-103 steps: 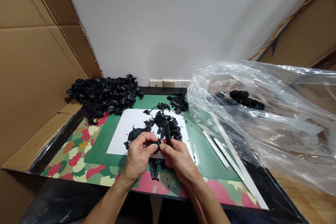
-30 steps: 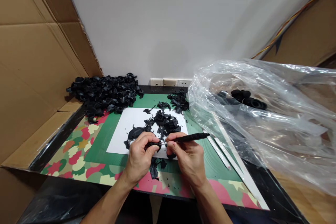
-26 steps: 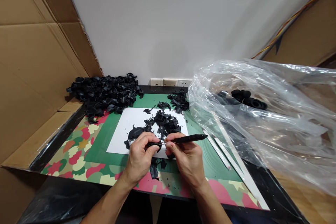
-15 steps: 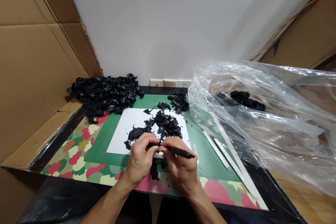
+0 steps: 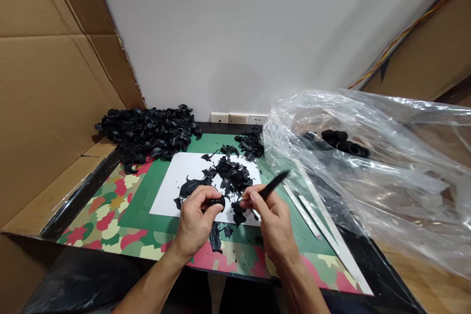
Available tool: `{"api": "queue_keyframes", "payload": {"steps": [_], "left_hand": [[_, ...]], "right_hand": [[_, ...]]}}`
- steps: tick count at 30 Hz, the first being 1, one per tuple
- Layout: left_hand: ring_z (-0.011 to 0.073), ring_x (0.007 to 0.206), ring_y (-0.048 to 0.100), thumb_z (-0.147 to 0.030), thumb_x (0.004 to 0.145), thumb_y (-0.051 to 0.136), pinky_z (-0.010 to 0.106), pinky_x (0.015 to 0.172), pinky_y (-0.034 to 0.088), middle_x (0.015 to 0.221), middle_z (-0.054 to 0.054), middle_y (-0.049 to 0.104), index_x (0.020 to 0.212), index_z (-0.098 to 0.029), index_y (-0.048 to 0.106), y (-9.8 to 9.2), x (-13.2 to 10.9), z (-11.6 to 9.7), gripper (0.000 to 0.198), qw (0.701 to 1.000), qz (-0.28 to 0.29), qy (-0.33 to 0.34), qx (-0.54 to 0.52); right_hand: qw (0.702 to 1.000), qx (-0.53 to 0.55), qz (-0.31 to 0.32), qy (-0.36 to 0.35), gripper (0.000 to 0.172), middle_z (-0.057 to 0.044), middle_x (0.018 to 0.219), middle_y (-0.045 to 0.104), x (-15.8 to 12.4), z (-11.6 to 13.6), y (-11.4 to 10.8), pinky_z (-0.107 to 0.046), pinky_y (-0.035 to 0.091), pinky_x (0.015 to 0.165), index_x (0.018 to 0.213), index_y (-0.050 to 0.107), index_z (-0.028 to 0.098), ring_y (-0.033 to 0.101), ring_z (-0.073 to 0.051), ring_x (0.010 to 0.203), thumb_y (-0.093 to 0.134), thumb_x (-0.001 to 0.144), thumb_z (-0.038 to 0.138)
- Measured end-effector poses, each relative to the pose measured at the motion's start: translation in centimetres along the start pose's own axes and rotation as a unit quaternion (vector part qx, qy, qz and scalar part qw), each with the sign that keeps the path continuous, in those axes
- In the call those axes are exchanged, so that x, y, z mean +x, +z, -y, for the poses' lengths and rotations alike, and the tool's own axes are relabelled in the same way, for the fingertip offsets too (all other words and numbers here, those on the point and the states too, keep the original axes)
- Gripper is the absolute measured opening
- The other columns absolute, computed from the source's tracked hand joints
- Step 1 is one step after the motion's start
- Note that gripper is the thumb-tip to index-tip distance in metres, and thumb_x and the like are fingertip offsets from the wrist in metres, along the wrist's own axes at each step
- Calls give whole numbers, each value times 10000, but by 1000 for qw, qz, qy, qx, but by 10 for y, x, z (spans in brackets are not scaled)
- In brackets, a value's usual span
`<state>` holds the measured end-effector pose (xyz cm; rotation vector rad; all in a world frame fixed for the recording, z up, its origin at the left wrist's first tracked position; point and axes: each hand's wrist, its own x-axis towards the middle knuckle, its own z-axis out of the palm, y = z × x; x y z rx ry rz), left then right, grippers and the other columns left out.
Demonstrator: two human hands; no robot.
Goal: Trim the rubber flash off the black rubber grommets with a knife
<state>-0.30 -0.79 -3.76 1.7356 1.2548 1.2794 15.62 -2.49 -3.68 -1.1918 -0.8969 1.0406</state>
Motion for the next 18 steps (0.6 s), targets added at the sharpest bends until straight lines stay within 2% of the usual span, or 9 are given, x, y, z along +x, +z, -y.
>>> {"api": "queue_keyframes", "payload": {"steps": [3,6,9,14,18], "left_hand": [[176,800,632,-129,722,631,247,620,491,910,59,671,827,-178,701,0,0,0,136,1000,-3,-7,-6],[179,824,636,-128,708,643,245,641,501,916,59,671,821,-179,709,0,0,1,140,1000,-7,-17,-18],[180,846,637,-137,690,664,237,656,512,919,58,669,816,-180,721,0,0,0,145,998,-7,-37,-47],[187,878,641,-151,665,697,244,704,539,918,56,663,820,-180,733,0,2,0,161,991,-7,-78,-105],[185,864,646,-144,654,711,248,710,544,913,50,668,820,-183,739,0,4,0,172,988,-3,-88,-125]], "right_hand": [[997,-46,53,44,276,34,590,532,-4,0,10,-258,397,504,839,633,170,477,-130,506,594,767,434],[990,-92,97,36,278,11,610,556,-6,1,18,-261,382,534,749,637,161,476,-143,563,596,745,436],[988,-104,103,43,260,9,607,551,-4,-1,22,-261,364,538,693,612,163,455,-143,574,592,718,421],[988,-64,121,65,279,50,539,440,-1,-9,23,-242,288,484,703,596,165,363,-111,517,579,748,440],[982,18,131,136,254,110,480,278,-2,-11,24,-216,185,417,728,526,190,220,-69,432,590,754,435]]}}
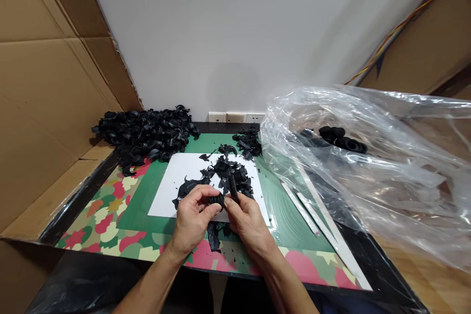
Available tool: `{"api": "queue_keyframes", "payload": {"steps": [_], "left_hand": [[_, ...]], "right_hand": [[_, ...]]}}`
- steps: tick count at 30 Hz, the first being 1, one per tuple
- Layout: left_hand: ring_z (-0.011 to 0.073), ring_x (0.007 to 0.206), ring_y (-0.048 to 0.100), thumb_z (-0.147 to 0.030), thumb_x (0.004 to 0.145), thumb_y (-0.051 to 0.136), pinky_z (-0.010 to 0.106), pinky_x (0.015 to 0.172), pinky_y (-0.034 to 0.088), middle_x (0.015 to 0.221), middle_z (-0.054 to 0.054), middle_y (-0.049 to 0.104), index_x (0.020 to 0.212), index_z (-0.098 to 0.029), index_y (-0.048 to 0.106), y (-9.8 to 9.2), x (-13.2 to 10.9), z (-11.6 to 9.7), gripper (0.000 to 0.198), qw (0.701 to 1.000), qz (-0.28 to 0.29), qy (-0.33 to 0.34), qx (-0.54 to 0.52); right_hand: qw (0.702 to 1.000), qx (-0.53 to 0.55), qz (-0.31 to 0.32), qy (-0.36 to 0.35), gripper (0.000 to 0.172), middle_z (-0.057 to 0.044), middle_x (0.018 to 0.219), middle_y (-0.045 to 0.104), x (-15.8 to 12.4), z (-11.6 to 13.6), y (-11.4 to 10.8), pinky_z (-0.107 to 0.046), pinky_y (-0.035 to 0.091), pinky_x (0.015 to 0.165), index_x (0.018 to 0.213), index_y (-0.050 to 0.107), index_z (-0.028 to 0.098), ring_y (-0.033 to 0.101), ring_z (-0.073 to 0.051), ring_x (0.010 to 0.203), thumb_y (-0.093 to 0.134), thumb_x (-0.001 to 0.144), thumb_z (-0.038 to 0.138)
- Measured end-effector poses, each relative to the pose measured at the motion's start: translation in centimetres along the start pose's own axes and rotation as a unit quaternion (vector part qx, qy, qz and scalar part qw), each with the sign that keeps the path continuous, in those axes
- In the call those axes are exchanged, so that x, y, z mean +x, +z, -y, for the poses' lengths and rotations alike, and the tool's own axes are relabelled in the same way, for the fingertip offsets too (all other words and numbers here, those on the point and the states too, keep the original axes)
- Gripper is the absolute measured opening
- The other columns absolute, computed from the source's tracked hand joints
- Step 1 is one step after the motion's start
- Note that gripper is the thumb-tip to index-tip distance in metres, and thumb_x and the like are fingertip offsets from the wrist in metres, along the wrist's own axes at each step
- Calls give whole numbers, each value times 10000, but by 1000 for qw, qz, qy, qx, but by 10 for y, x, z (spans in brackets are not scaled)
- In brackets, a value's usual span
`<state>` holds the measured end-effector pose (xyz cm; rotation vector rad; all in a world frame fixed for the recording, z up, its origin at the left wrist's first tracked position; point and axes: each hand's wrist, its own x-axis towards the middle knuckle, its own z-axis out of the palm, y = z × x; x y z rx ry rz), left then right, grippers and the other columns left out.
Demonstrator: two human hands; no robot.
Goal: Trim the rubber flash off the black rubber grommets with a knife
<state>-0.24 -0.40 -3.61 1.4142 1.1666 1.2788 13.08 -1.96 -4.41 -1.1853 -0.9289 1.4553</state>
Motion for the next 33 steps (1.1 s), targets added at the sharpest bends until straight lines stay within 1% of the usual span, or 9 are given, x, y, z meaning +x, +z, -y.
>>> {"api": "queue_keyframes", "payload": {"steps": [2,4,8,14,21,30,33], "left_hand": [[180,842,649,-143,642,720,248,705,544,900,45,670,811,-181,739,0,1,0,174,1000,-5,-3,-9],[173,822,650,-146,632,728,245,701,543,886,41,668,801,-179,739,1,1,0,173,1000,-11,-4,-16],[172,826,646,-151,630,731,248,711,542,888,42,659,797,-178,740,0,2,0,169,1000,-13,0,-22],[183,886,633,-153,624,739,249,732,538,944,54,642,813,-186,747,0,2,2,192,1000,-19,1,-26],[186,887,624,-156,630,739,242,706,532,967,65,631,821,-178,740,-2,0,4,193,1000,-17,0,-25],[160,785,618,-149,621,739,228,632,520,939,53,650,836,-164,702,-1,0,-3,219,1000,-22,-5,-10],[151,744,610,-134,627,734,224,588,508,964,52,651,871,-174,691,0,-2,-5,252,999,-16,24,23]], "right_hand": [[998,56,-2,32,271,122,484,259,-1,1,1,-201,154,402,719,478,205,190,-56,422,609,738,441],[994,98,-2,49,304,128,488,254,-2,1,2,-191,136,394,702,444,212,179,-47,418,637,715,447],[990,131,-3,45,327,131,493,256,-3,1,3,-181,127,391,694,439,207,172,-37,421,670,707,438],[987,151,0,47,352,136,491,247,-2,1,4,-180,122,388,716,456,203,165,-34,423,705,692,451],[988,146,5,41,343,134,495,250,-3,1,4,-181,127,395,737,477,195,168,-33,428,699,714,455],[989,143,-1,42,370,138,477,254,-4,3,5,-181,130,393,737,484,193,173,-33,418,715,685,477],[989,143,-9,47,381,140,474,256,-4,4,4,-178,128,390,741,487,192,176,-30,408,726,672,481]]}}
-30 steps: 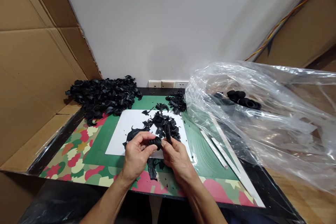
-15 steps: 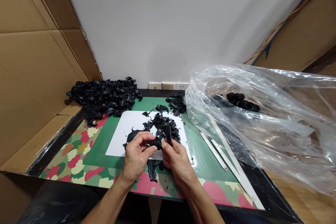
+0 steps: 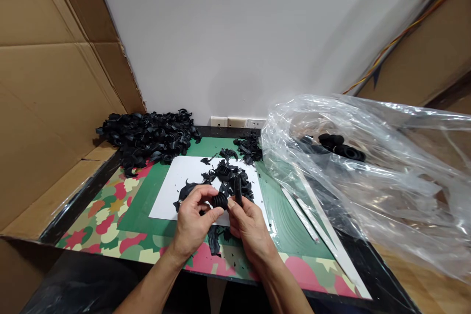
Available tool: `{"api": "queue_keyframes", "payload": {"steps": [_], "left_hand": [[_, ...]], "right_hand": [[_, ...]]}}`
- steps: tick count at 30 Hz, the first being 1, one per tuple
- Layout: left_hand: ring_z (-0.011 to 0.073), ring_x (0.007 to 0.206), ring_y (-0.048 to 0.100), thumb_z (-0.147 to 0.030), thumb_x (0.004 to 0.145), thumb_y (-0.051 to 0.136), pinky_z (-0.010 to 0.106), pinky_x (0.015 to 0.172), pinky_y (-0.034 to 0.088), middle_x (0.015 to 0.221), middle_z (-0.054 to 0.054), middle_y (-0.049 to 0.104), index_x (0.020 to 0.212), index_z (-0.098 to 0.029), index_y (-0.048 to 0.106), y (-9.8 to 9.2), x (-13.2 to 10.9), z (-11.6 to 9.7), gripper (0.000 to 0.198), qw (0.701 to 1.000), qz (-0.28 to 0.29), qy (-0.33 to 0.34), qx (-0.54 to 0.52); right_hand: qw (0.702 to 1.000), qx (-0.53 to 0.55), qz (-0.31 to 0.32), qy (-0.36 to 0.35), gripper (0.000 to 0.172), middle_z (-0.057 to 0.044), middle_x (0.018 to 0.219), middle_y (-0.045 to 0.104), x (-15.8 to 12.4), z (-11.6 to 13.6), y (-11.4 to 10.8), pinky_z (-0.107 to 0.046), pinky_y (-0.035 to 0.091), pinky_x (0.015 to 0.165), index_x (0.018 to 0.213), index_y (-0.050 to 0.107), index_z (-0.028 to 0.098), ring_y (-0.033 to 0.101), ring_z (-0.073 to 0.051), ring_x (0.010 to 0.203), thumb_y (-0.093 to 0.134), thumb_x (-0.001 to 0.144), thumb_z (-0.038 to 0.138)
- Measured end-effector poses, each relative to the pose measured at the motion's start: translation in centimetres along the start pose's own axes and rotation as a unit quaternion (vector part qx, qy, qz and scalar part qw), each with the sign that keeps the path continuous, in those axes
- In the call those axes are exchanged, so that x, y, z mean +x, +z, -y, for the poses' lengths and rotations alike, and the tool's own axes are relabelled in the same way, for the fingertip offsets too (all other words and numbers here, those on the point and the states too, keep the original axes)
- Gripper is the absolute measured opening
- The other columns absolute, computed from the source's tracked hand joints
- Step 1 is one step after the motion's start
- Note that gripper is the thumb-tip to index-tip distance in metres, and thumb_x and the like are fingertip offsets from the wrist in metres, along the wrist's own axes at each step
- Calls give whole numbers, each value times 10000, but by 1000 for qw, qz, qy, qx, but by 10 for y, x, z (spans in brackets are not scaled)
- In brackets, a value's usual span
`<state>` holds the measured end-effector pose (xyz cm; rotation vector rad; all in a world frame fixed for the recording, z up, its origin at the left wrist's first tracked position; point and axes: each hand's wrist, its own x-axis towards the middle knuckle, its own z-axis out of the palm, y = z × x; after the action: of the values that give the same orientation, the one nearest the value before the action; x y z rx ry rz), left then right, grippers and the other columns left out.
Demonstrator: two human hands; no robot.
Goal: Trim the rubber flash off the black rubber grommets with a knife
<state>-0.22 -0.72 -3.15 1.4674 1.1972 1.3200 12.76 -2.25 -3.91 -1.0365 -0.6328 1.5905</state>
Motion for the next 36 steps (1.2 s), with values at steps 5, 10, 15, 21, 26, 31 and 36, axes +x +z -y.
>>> {"api": "queue_keyframes", "payload": {"steps": [5,10,15,21,26,31,36], "left_hand": [[79,546,493,-101,632,726,204,486,419,950,36,671,990,-188,670,2,-4,2,372,998,13,22,55],[118,668,560,-124,617,739,217,561,459,930,40,694,1071,-191,627,5,-7,4,473,999,-26,3,20],[180,841,638,-121,598,754,295,724,519,936,43,693,1074,-200,632,5,-7,2,498,999,-31,13,14],[208,906,669,-109,642,730,280,694,527,1060,94,712,1140,-188,608,4,-9,2,519,999,27,-14,-17],[204,944,677,-115,663,688,308,806,547,1043,88,726,1036,-171,648,3,-5,5,380,994,19,-46,-96],[168,749,665,-158,656,697,234,573,529,914,76,738,942,-156,690,1,-2,2,287,991,29,-79,-107],[143,679,626,-189,649,708,194,484,477,892,87,733,933,-140,695,1,-1,-1,289,986,31,-98,-128]], "right_hand": [[999,-7,-10,36,387,142,476,280,1,-2,-3,-160,128,358,707,451,202,171,-16,379,734,653,460],[998,-45,-14,47,368,136,456,313,2,-5,-2,-151,164,329,676,452,200,204,-16,354,718,655,453],[996,-68,-18,54,395,141,420,290,1,-5,1,-158,160,326,670,486,193,201,-18,339,738,615,491],[997,-51,-14,52,406,143,429,281,-2,-5,2,-156,139,337,700,500,192,187,-15,344,754,617,497],[999,-10,-32,15,498,138,469,311,-1,-7,1,-154,136,339,699,475,202,197,-12,355,795,542,549],[999,-17,-32,-5,503,139,452,295,-2,-9,0,-161,140,354,763,534,186,210,-23,361,793,560,566],[999,-20,-37,-18,494,126,459,327,-3,-8,1,-170,154,362,759,547,179,225,-27,374,800,566,556]]}}
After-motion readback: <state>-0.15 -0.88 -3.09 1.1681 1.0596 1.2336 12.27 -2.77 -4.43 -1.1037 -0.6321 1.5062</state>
